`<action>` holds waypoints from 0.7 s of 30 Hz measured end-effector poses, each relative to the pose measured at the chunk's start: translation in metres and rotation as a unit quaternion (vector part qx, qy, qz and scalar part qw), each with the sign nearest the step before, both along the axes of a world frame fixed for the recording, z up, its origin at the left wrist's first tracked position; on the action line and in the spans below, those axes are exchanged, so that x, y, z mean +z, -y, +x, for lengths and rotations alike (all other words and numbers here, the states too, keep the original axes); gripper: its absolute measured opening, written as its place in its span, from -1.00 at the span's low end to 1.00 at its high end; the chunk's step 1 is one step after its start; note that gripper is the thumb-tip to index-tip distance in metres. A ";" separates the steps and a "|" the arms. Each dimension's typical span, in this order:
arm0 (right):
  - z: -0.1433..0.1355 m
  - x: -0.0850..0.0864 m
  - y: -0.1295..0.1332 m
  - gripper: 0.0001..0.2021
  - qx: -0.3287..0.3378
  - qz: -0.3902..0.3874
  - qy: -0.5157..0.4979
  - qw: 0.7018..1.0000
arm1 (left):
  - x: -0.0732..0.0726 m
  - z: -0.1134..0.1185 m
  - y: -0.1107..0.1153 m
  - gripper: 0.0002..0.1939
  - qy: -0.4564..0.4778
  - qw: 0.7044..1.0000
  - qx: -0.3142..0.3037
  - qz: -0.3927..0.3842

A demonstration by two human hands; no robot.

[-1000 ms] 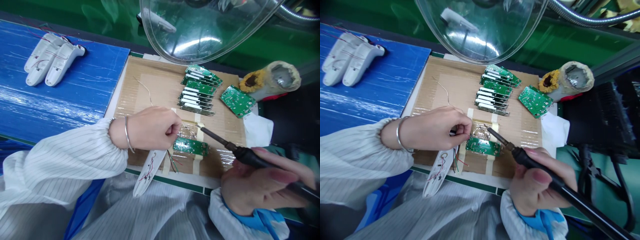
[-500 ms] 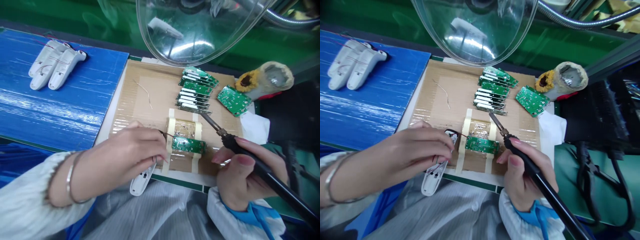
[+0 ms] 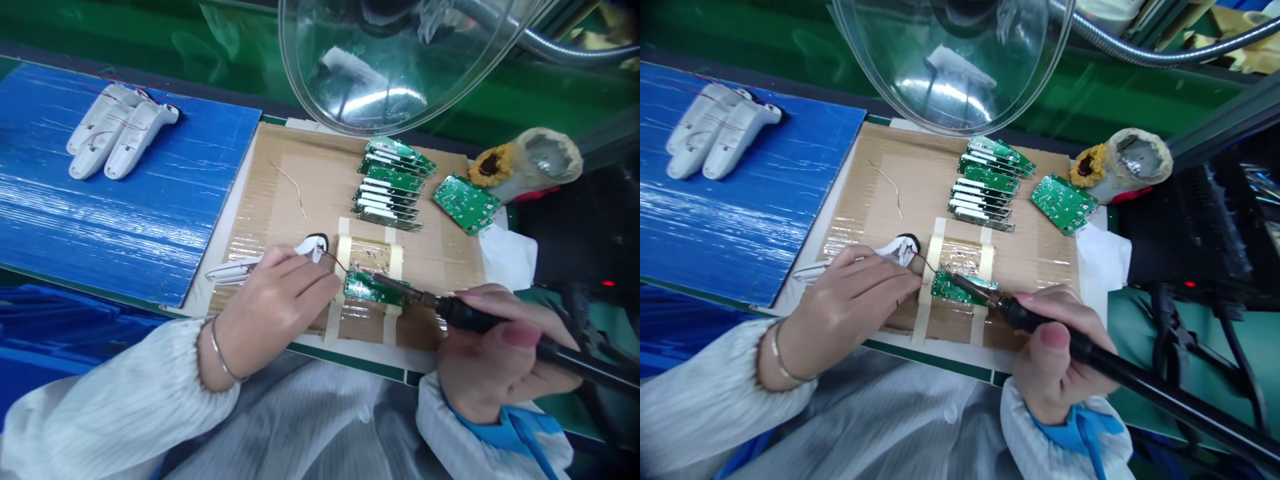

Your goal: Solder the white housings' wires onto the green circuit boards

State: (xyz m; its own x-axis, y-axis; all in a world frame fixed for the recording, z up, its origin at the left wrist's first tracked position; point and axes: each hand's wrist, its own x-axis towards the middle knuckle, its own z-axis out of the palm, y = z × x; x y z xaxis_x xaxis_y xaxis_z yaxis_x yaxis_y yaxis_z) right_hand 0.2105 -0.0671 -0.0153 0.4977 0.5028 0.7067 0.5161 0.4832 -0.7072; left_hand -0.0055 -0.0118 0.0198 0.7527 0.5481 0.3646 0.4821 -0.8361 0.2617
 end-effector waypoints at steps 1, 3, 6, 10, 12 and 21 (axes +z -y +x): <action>0.000 0.001 -0.001 -0.82 0.013 -0.004 0.004 1.000 | -0.007 0.001 0.000 -0.81 0.036 0.999 0.024 -0.007; 0.001 0.003 -0.001 -0.86 0.032 -0.003 0.024 0.999 | -0.017 0.006 0.002 -0.87 0.075 0.995 0.068 -0.015; 0.004 0.003 -0.001 -0.87 0.068 -0.010 0.057 0.996 | -0.022 0.010 0.005 -0.90 0.086 0.990 0.107 -0.025; 0.008 0.000 -0.002 -0.90 0.123 -0.004 0.092 0.988 | -0.019 0.007 0.003 -0.90 0.077 0.991 0.093 -0.049; 0.009 -0.001 -0.002 -0.91 0.125 0.015 0.098 0.987 | -0.018 0.005 0.001 -0.90 0.073 0.992 0.082 -0.057; 0.008 0.001 0.000 -0.91 0.106 -0.017 0.092 0.990 | -0.017 0.006 -0.002 -0.89 0.062 0.992 0.079 -0.081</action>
State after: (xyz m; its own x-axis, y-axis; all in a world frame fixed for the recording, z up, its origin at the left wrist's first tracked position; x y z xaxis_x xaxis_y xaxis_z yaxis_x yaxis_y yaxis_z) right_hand 0.2185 -0.0668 -0.0147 0.2419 0.6072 0.7568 0.5271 0.5726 -0.6279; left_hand 0.0000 -0.0103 0.0031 0.6074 0.7152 0.3459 0.5600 -0.6943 0.4521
